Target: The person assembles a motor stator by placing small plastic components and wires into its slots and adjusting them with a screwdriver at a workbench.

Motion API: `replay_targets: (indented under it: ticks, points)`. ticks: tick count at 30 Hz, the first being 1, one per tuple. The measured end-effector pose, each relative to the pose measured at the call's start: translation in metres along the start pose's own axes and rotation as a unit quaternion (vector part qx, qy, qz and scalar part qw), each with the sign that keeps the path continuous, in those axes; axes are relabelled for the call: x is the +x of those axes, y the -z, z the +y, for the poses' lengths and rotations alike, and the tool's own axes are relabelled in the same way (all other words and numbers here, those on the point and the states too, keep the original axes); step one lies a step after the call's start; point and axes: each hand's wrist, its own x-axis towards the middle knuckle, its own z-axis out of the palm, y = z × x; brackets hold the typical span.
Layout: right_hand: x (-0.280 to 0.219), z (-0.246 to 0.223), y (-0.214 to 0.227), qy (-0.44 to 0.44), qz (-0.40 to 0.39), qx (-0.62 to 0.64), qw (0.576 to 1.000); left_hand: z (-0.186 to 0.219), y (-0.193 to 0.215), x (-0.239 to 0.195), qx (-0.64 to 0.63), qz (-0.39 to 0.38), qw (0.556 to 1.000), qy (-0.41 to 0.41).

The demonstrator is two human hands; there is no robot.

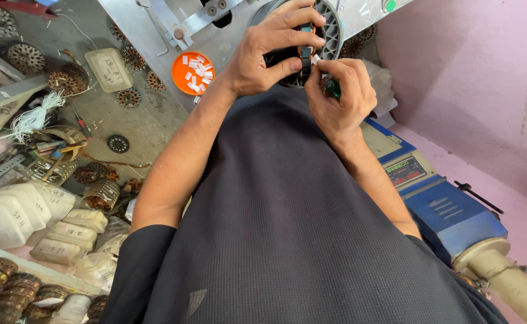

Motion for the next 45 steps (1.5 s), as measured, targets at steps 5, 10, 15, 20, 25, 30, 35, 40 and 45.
replay_targets:
  ticks: [5,10,15,20,25,30,35,40,45]
  points:
    - [0.012,0.003,0.012,0.027,-0.067,0.018,0.997,0.001,0.001,-0.002,0.003,0.004,1.0,0.005]
    - [0.025,0.004,0.019,0.019,-0.124,0.035,0.991,-0.001,0.001,-0.001,0.014,0.012,1.0,0.007]
    - [0.029,-0.005,0.019,-0.005,-0.153,0.002,0.988,-0.004,0.002,0.001,-0.003,0.012,1.0,0.019]
    - [0.048,0.002,0.024,-0.045,-0.221,0.023,0.974,-0.007,0.001,0.001,-0.015,0.017,1.0,-0.013]
    - [0.075,0.038,0.025,-0.147,-0.342,0.137,0.918,-0.012,0.002,0.0,-0.021,0.012,1.0,-0.005]
    - [0.071,0.058,0.035,-0.146,-0.363,0.273,0.879,-0.011,0.003,-0.001,-0.047,0.003,0.999,0.003]
    - [0.069,0.069,0.025,-0.136,-0.357,0.302,0.873,-0.016,0.006,-0.002,-0.081,-0.01,0.997,0.01]
    - [0.078,0.077,0.017,-0.145,-0.393,0.34,0.842,-0.021,0.014,0.0,-0.123,-0.028,0.992,0.022]
    - [0.086,0.076,0.012,-0.16,-0.408,0.336,0.834,-0.018,0.013,0.001,-0.122,-0.02,0.992,0.021]
